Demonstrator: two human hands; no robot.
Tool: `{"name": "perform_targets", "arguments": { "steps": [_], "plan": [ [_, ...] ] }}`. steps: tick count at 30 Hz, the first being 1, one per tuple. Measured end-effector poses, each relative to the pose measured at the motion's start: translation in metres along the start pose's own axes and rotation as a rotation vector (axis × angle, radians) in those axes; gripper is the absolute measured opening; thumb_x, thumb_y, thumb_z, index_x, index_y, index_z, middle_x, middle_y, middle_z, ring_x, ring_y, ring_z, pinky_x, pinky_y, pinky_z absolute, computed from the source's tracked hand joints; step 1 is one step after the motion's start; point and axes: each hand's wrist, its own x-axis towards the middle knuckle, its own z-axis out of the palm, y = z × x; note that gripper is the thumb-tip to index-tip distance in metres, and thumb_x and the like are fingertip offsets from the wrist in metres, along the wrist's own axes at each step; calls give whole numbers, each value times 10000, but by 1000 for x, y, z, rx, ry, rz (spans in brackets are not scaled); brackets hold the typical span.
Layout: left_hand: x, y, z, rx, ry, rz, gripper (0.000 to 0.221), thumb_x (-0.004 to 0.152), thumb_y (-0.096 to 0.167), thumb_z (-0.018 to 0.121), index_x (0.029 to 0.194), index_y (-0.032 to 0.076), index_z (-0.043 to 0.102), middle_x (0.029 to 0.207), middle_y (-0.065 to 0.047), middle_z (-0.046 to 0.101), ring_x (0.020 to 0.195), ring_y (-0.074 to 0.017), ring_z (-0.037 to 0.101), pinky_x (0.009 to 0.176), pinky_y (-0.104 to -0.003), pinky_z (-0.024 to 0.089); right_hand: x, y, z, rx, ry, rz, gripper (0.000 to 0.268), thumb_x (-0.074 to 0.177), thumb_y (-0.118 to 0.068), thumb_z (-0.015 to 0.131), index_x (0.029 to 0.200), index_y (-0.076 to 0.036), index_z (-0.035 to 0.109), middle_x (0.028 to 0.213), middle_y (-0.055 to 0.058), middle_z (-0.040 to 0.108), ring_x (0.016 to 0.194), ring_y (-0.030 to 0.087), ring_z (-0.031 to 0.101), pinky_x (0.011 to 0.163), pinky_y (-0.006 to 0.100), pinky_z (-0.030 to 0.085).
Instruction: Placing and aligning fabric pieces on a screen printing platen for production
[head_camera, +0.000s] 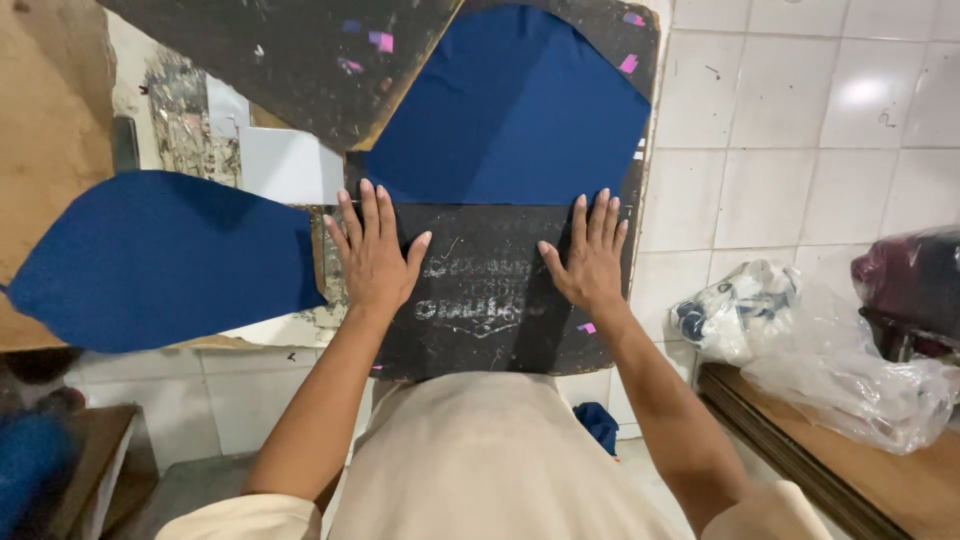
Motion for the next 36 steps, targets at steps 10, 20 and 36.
{"name": "perform_targets", "arguments": {
  "steps": [10, 20, 36],
  "plan": [
    [2, -7, 9, 9, -49, -28, 953, 990, 686, 474, 1636, 13, 276, 1724, -196, 142, 1571, -464, 45, 1228, -692, 50, -23, 13, 9, -20, -253, 198, 943, 972, -782, 305, 1677, -238, -8, 1740, 93, -80, 1598, 323, -69, 1264, 630, 93],
    [7, -30, 1, -3, -171, -157, 941, 979, 691, 472, 1634, 41, 291, 1735, -155, 94, 1555, -483, -28, 1219, -699, 29, -271, 116, 151, 184, 240, 648, 782, 1049, -591, 410, 1653, -108, 298, 1676, 339, 118, 1527, 504, 212, 1205, 639, 248],
    [-349, -127, 144, -372, -67, -619, 573, 959, 455, 680, 1377, 64, 645, 1331, -186, 638, 1292, -405, 587, 1117, -499, 441, -356, 221, 311, 680, -532, 779, 689, 991, -557, 566, 1552, -172, 459, 1471, 145, 582, 1233, 330, 591, 870, 417, 422]
  ]
}}
